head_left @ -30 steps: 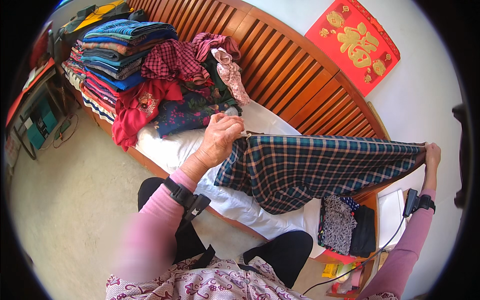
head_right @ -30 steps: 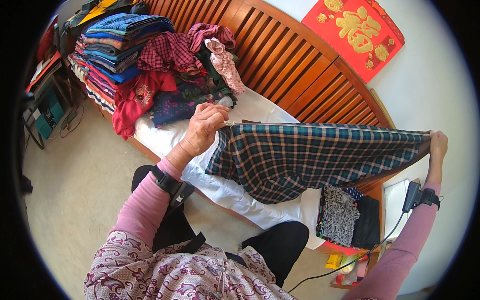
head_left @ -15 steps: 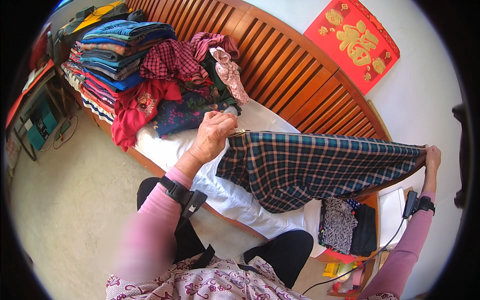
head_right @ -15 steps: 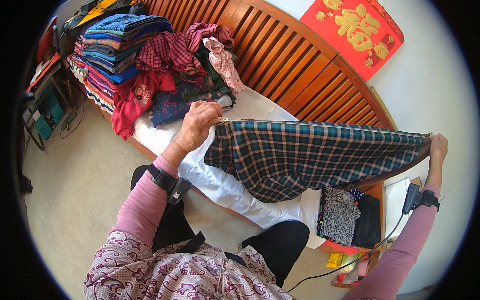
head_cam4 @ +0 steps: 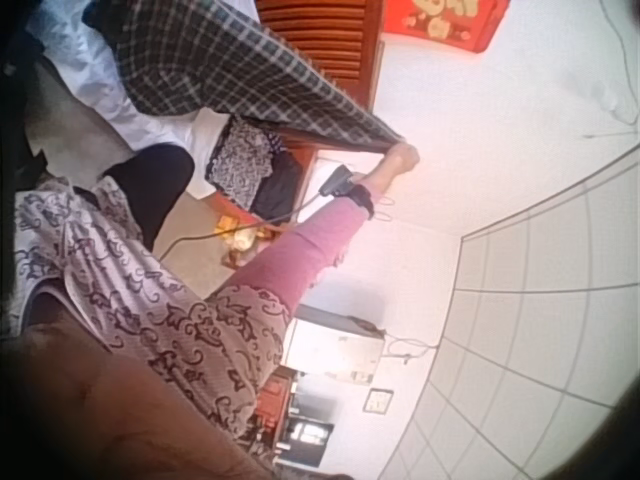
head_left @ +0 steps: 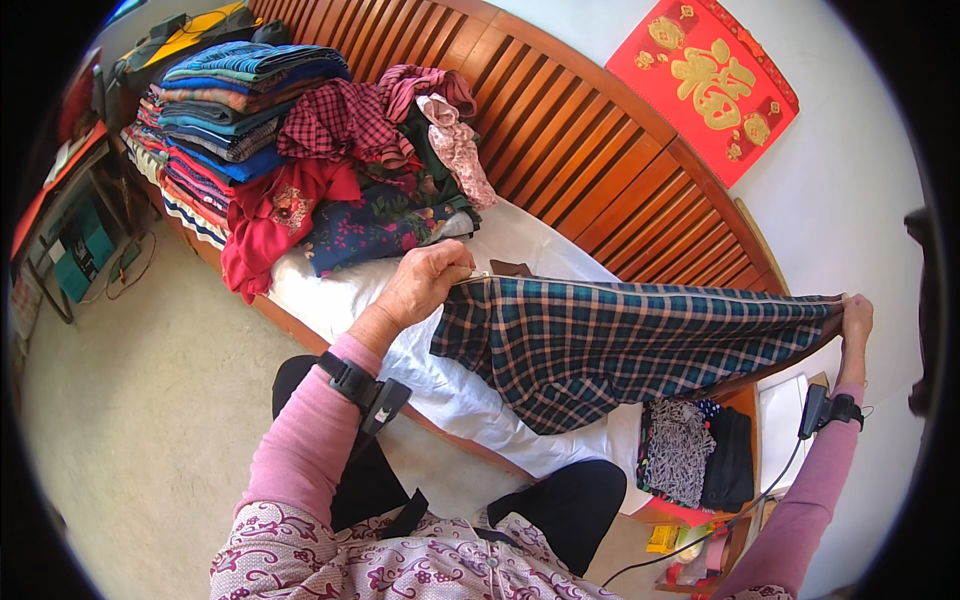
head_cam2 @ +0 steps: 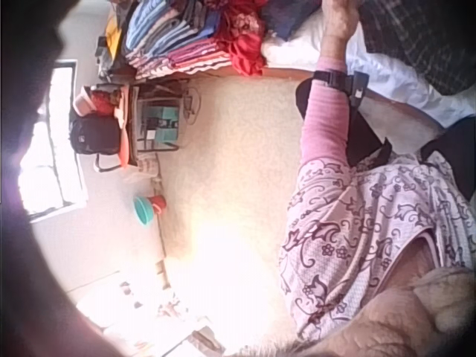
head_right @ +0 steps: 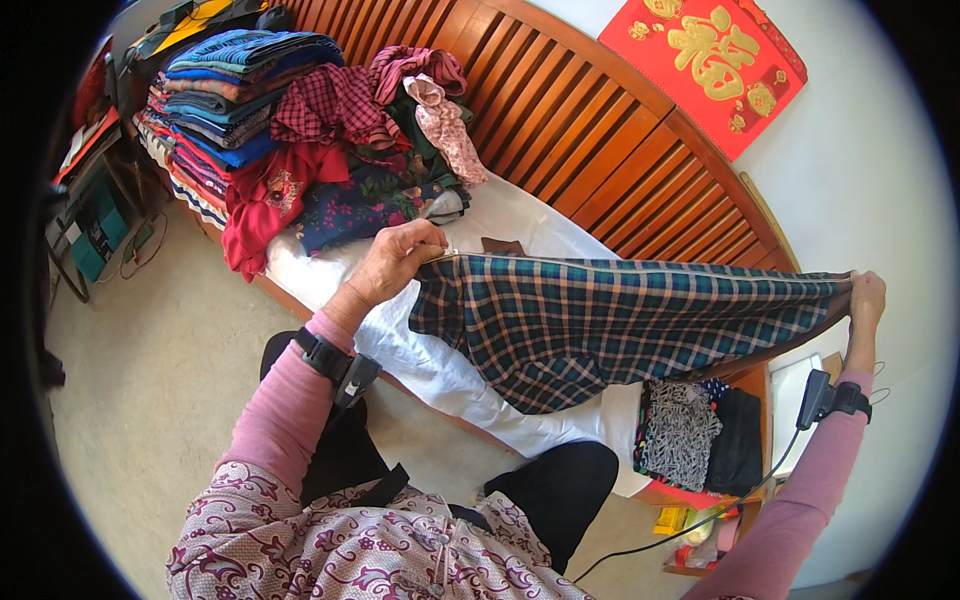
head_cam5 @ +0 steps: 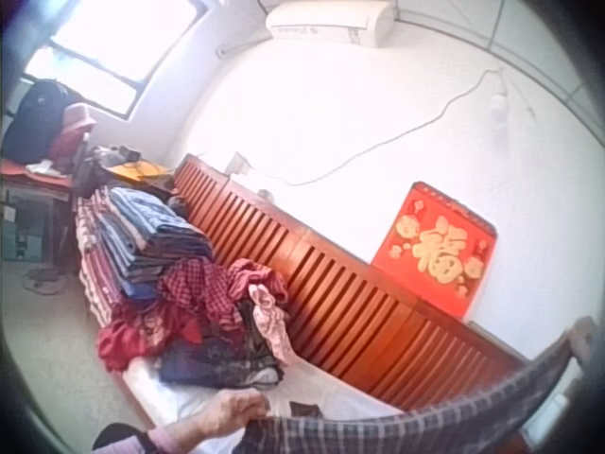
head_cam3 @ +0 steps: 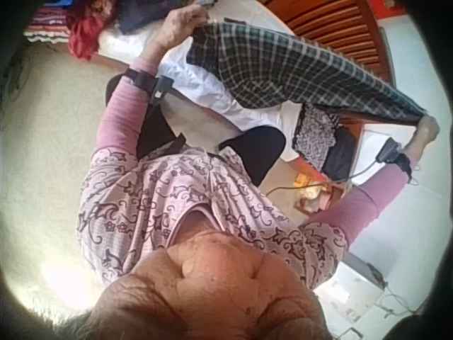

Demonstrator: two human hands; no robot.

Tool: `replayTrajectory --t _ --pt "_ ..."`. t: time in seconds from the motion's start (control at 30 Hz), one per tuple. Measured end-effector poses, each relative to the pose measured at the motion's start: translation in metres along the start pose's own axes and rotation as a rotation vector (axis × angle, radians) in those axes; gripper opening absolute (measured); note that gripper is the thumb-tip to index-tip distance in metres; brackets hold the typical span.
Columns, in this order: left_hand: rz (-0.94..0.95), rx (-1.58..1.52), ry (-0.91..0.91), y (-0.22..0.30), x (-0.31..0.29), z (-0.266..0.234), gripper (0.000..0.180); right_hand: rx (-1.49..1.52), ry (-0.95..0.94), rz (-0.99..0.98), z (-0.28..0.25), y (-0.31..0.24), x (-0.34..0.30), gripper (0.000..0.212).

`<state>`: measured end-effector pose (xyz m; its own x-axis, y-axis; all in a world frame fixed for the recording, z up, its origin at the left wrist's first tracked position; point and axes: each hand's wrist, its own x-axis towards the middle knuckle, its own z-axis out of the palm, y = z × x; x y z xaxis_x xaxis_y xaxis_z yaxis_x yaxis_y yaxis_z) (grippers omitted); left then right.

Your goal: The person folds a plaid shirt on a bed. They smooth the fabric, fold the sleeves inward, and fold the shirt in half. The shirt remains on the bed after folding.

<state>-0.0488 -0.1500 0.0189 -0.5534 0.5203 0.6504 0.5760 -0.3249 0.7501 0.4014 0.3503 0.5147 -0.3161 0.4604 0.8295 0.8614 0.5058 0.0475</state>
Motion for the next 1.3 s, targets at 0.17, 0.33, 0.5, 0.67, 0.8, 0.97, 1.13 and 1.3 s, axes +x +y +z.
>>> replayTrajectory --t 0.17,0.33,0.5,0.67,0.8,0.97,1.13,1.3 --pt "-0.204 -0.144 -0.178 -0.005 -0.001 0.004 0.007 0.005 -0.078 0.028 0.03 0.007 -0.023 0.031" --pt "-0.29 -0.291 -0.284 -0.006 -0.002 0.008 0.008 0.148 -0.1 0.047 0.058 0.005 -0.053 0.035" --pt "-0.303 -0.257 -0.384 -0.005 -0.003 0.021 0.009 0.162 -0.168 -0.044 0.083 -0.019 -0.079 0.035" --pt "-0.314 -0.302 -0.414 -0.005 -0.008 0.039 0.01 0.229 -0.218 -0.006 0.115 -0.049 -0.121 0.035" --pt "-0.341 -0.224 -0.481 -0.005 -0.011 0.05 0.01 0.192 -0.303 -0.054 0.136 -0.076 -0.156 0.034" --pt "-0.328 -0.221 -0.505 -0.001 -0.012 0.058 0.009 0.008 -0.336 -0.166 0.158 -0.13 -0.223 0.02" --pt "-0.317 -0.143 -0.516 0.004 -0.011 0.062 0.01 0.308 -0.435 -0.341 0.157 -0.223 -0.311 0.009" --pt "-0.308 -0.089 -0.535 0.011 -0.009 0.064 0.011 0.763 -0.683 -0.47 0.126 -0.324 -0.393 0.01"
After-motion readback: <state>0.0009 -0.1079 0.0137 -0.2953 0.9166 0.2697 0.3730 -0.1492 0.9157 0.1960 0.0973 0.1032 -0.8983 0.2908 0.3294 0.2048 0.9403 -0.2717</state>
